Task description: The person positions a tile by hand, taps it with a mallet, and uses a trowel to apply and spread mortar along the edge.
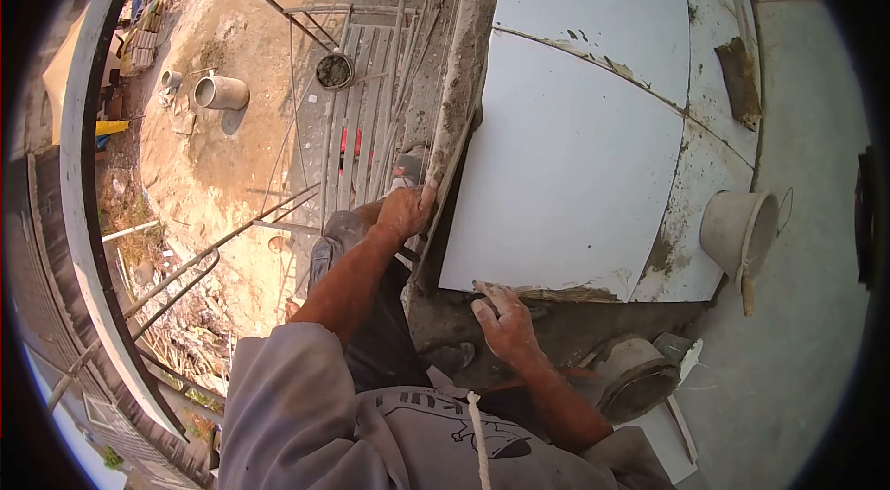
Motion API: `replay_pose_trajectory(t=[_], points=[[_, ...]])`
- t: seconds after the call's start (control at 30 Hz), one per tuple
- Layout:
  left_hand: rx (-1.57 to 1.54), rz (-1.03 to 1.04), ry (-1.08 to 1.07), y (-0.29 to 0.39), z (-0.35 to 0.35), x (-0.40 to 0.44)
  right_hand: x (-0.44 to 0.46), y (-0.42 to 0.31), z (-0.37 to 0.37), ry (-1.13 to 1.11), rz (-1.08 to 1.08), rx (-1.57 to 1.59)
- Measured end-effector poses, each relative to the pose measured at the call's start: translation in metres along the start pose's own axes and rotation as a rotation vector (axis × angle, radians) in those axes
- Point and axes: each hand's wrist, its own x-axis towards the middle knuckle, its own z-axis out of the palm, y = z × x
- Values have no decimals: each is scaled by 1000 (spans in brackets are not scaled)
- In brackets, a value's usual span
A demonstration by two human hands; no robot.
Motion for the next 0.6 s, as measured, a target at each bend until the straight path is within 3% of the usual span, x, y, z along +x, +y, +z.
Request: replay_pose_trajectory(t=[0.3,0.37,0.47,0.6], points=[[-311,-92,108,3,14,-22,-9,14,15,20,-85,-72],[-279,-111,-36,13,2,-27,-11,14,17,7,-81,-75],[-405,-181,14,12,19,-38,-9,8,16,1,-67,-76],[-381,-272,-95,25,26,-64,-7,4,16,10,-53,-75]])
